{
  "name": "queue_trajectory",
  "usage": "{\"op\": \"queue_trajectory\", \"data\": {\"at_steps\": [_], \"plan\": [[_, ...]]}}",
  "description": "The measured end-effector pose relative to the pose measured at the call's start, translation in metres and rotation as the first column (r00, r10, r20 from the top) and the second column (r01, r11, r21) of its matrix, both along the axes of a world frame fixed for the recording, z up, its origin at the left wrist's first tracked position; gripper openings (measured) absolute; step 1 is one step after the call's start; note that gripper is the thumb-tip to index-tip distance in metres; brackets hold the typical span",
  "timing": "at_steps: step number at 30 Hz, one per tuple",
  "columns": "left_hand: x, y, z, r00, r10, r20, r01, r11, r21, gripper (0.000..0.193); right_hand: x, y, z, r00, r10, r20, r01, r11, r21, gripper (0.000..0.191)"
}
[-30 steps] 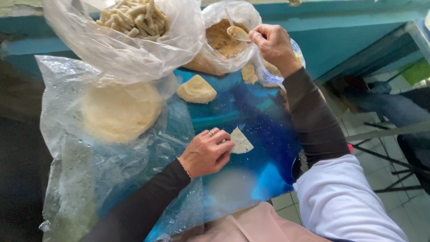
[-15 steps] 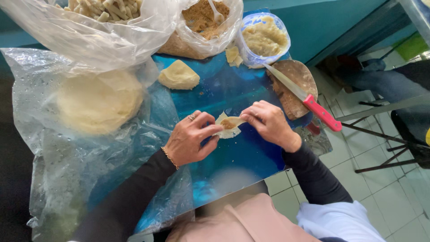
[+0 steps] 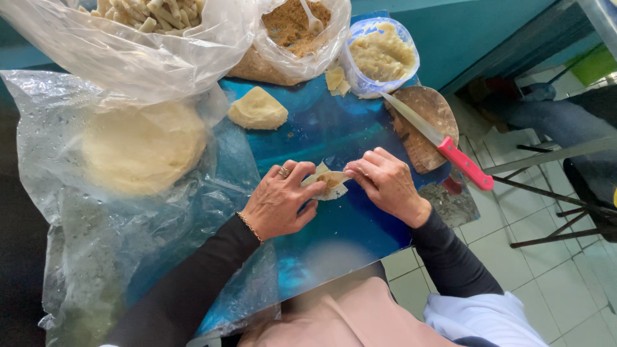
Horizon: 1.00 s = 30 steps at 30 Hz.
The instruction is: The person pinches pieces from a large ball of dough, flattens each piece by hand on a blue work surface, spoons a pale filling from a container into the dough, and folds and pinches the dough closed around the filling. Finished filled pastries are placed into a plastic bag holding more completed pieces.
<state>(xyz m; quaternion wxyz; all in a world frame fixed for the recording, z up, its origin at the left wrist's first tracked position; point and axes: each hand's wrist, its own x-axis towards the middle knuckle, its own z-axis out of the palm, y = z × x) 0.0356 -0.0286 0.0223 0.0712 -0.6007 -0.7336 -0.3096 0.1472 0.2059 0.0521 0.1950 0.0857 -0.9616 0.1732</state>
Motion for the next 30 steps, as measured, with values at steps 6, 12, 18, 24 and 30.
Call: {"op": "queue_trajectory", "data": {"at_steps": [6, 12, 18, 24, 30], "plan": [[-0.002, -0.002, -0.001, 1.0, 0.006, -0.006, -0.006, 1.0, -0.023, 0.035, -0.001, 0.006, 0.004, 1.0, -0.01, -0.007, 0.01, 1.0, 0.015, 0.007], [-0.004, -0.005, 0.0, 0.998, 0.046, 0.033, -0.047, 0.998, 0.037, 0.036, -0.016, 0.034, 0.018, 0.996, -0.011, 0.083, 0.03, 0.972, -0.234, 0.008], [-0.001, -0.002, -0.001, 0.999, 0.021, 0.037, -0.022, 0.999, 0.042, 0.029, -0.101, 0.072, 0.034, 0.991, 0.067, 0.115, 0.024, 0.76, -0.649, 0.012], [-0.007, -0.005, -0.003, 0.996, 0.075, 0.045, -0.079, 0.992, 0.095, 0.017, -0.252, 0.074, 0.022, 0.96, -0.13, -0.248, 0.107, 0.989, -0.104, 0.014], [-0.011, -0.008, -0.004, 0.977, 0.211, 0.029, -0.212, 0.973, 0.09, 0.013, -0.275, 0.037, 0.001, 0.934, -0.066, -0.351, 0.217, 0.884, 0.413, 0.024]]}}
